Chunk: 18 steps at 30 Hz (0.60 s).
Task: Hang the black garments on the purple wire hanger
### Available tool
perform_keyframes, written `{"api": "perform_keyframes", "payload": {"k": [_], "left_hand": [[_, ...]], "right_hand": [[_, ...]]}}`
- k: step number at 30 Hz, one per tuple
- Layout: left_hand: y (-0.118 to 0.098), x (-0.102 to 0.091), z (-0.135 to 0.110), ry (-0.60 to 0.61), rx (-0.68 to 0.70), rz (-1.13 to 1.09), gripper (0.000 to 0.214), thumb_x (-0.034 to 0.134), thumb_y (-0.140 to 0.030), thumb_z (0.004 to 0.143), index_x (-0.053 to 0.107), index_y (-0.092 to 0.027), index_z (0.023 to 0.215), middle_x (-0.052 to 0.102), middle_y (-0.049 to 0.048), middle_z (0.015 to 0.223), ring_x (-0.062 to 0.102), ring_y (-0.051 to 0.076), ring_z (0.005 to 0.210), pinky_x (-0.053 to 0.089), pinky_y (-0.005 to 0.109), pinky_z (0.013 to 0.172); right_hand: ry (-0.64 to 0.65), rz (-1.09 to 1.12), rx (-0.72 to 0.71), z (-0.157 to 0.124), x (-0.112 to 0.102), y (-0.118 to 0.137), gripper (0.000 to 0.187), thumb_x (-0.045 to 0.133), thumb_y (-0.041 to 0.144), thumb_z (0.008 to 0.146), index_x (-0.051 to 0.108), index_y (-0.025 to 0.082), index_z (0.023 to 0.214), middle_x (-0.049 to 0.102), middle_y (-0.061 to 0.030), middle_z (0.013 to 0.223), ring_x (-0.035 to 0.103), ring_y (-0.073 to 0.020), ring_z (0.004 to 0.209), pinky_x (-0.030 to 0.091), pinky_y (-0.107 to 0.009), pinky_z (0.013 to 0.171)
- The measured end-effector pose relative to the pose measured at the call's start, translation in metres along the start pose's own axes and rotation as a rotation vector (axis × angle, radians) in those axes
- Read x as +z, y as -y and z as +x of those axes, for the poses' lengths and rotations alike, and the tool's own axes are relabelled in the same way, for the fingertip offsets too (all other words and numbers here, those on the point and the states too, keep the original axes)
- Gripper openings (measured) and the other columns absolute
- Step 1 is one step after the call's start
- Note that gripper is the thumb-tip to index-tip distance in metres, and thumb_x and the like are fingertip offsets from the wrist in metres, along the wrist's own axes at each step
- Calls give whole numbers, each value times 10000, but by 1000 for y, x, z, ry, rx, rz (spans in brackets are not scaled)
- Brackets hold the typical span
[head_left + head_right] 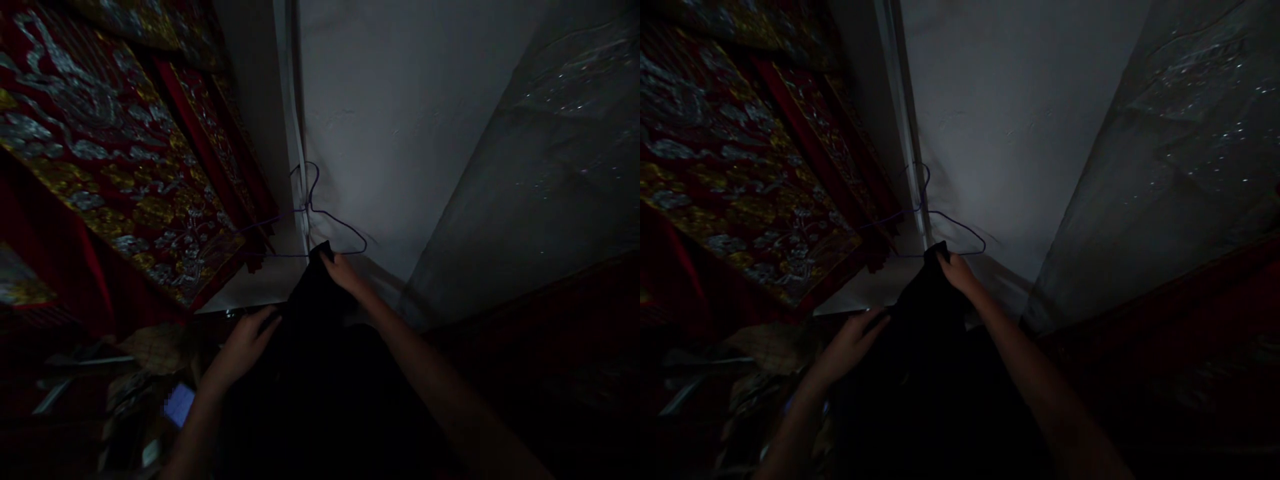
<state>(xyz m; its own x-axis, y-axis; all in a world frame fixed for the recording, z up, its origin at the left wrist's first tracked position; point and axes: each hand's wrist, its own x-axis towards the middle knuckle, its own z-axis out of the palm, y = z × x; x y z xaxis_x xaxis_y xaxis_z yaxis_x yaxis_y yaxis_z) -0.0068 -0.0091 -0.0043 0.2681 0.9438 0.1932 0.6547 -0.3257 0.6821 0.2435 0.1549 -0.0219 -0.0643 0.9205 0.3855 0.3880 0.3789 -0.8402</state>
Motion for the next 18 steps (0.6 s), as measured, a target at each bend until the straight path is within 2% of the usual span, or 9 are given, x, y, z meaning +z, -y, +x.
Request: {"api": "perform_keyframes", "payload": {"k": [3,5,7,9,11,13,15,18], "left_hand": [[16,-16,-2,48,-32,117,352,492,-392,954,697,-230,1189,742,70,1179,689,277,1090,503,401,1002],[28,-25,-2,145,-77,176,322,471,-371,950,731,-223,1070,769,76,1068,715,273,993,526,400,948],[34,-33,5,166,-92,202,331,443,-365,951,738,-215,970,774,86,994,723,269,929,536,401,921],[31,-40,18,65,-39,189,345,439,-380,945,729,-200,992,760,107,1069,710,274,991,519,411,963],[22,-47,36,-118,37,145,383,457,-419,933,708,-179,1096,708,124,1234,656,286,1148,467,425,1051],[12,-51,53,-287,49,81,456,472,-472,925,679,-158,1182,669,125,1315,603,292,1239,426,427,1100],[6,-55,65,-424,8,25,499,477,-502,922,669,-135,1201,687,129,1282,614,292,1220,430,426,1094],[7,-59,70,-547,9,32,420,546,-478,896,696,-140,1096,710,128,1225,641,287,1164,448,422,1069]], "right_hand": [[-27,-11,21,-13,-12,-9,415,513,545,851,626,184,680,669,-60,666,648,-231,663,450,-292,595],[-54,-26,43,-22,-29,-7,426,544,562,800,569,193,589,601,-34,584,578,-195,570,389,-274,525],[-80,-46,68,-30,-49,-1,424,560,559,757,523,201,533,534,-12,530,502,-161,510,334,-263,485],[-107,-69,78,-37,-67,8,417,566,550,734,493,205,511,487,2,505,449,-140,490,295,-256,467],[-132,-80,68,-42,-79,19,424,562,550,734,466,209,500,458,7,496,423,-130,487,270,-252,459],[-146,-78,55,-47,-85,29,438,555,556,745,452,211,497,444,8,494,413,-126,486,253,-249,453],[-162,-71,46,-49,-87,36,443,550,555,757,449,211,496,438,7,495,405,-123,483,241,-249,448],[-176,-82,43,-50,-85,39,439,561,528,753,429,215,476,418,11,482,385,-113,468,227,-248,441]]}}
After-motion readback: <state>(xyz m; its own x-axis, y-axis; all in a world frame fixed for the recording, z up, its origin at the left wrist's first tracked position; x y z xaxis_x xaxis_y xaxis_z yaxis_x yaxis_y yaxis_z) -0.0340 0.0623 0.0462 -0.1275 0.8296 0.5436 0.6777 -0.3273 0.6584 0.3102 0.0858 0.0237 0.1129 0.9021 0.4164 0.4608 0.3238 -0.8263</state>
